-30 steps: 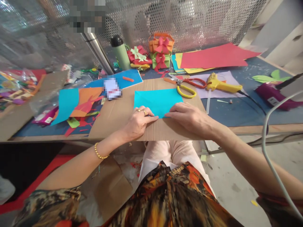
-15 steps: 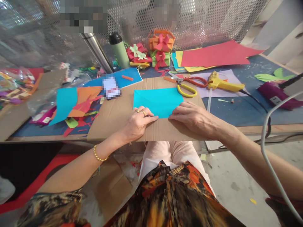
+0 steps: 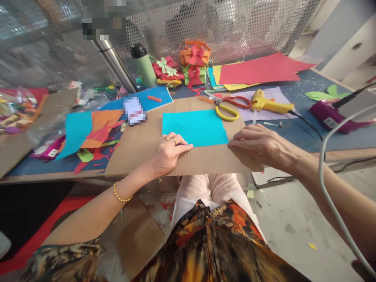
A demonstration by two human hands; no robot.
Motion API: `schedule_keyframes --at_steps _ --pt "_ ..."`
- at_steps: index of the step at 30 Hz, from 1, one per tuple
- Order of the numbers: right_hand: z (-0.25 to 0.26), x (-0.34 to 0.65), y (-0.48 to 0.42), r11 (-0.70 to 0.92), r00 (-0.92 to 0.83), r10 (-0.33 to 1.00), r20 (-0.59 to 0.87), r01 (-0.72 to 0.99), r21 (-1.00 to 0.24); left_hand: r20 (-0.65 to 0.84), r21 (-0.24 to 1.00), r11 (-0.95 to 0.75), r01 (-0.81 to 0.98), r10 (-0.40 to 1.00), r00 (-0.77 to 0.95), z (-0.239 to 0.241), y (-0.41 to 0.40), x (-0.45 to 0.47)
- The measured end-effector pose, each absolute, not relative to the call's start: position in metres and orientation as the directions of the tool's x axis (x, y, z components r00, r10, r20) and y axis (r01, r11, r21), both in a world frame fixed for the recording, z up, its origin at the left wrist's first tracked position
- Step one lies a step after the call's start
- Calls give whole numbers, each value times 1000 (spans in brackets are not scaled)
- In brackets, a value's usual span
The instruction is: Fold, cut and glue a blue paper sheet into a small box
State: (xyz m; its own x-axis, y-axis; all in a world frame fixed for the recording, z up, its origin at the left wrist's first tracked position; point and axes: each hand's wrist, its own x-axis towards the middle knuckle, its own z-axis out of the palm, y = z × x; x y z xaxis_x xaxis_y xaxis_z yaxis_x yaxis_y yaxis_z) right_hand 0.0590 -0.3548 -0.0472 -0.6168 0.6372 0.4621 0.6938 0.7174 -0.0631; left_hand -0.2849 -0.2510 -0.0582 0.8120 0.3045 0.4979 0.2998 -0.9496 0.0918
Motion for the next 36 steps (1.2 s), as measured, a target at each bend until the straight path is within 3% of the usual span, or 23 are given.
schedule_keyframes --at_steps 4,8,12,18,21,25,27,31,36 --pt "-34 57 -364 639 -567 659 495 769 31 508 80 -955 285 285 813 -59 -250 -285" --pt "-28 17 -361 676 -561 648 515 735 -49 477 87 -948 307 310 823 -58 -250 -286" --pt "-39 -22 -353 738 -657 620 428 674 -34 450 84 -941 327 328 831 -60 -251 -286" --pt "-53 -7 -361 582 -498 756 425 808 -89 449 47 -940 337 321 834 -59 -253 -287" --pt "-52 2 -366 547 -470 768 435 835 -65 425 -47 -936 348 296 855 -52 -258 -283" --pt "-51 -2 -365 524 -493 773 399 851 36 306 -324 -871 370 273 912 -40 -276 -267" --pt "-51 -6 -364 495 -487 782 389 864 88 260 -405 -827 389 304 917 -36 -286 -260" --pt "-52 -6 -364 488 -493 780 385 865 118 258 -453 -791 410 324 910 -35 -297 -262" --pt "-54 -5 -365 469 -468 783 409 877 105 327 -428 -787 444 323 888 -37 -296 -284"
